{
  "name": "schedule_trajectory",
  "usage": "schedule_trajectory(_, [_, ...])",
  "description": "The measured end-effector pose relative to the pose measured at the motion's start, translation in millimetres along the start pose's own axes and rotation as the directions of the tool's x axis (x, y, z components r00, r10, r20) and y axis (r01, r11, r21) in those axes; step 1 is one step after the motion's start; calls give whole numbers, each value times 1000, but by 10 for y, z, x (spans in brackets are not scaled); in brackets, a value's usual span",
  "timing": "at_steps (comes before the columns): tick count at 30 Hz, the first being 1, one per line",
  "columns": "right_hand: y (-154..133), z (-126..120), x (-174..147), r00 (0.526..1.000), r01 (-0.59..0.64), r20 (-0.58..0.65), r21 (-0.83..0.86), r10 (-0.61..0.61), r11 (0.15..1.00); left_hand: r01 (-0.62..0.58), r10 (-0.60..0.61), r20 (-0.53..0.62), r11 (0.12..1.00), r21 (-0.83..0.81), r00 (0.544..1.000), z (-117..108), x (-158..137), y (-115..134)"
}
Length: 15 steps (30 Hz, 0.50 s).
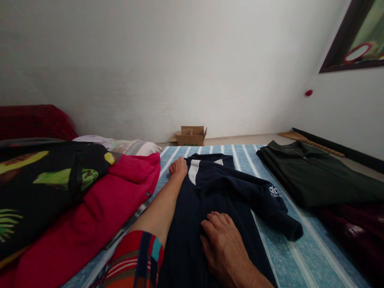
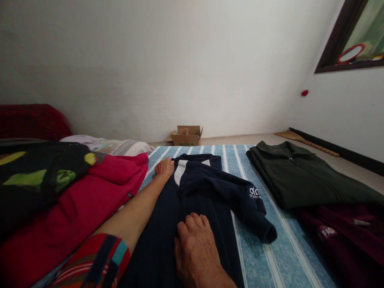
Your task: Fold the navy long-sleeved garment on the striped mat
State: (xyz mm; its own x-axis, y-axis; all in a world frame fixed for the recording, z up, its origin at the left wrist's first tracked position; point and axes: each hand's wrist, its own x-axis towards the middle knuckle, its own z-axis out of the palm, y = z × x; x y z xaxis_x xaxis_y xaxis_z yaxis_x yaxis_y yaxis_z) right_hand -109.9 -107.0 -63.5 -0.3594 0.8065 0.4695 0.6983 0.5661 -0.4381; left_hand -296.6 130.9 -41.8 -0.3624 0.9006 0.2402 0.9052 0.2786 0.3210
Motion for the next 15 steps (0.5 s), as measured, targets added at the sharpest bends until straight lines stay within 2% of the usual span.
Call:
schedule_trajectory(4, [-4, -10, 10, 1000, -9, 20, 5, 9, 1000, -99, 99, -13, 994, 41, 995, -111, -78, 94])
schedule_trajectory(7, [-9, -22, 20, 1000, -1, 30, 0, 1, 1000, -187, 185, 42, 982, 38, 982, -133, -190, 167])
schedule_trajectory(11, [-17, -36, 25, 999, 1, 38, -11, -1, 1000, -266, 264, 140, 964, -4, 954, -4, -360, 199])
schedule_trajectory(15, [-21, -39, 16, 999, -5, 38, -20, 6, 1000, -236, 238, 201, 971, -33, 950, 168, -417, 163])
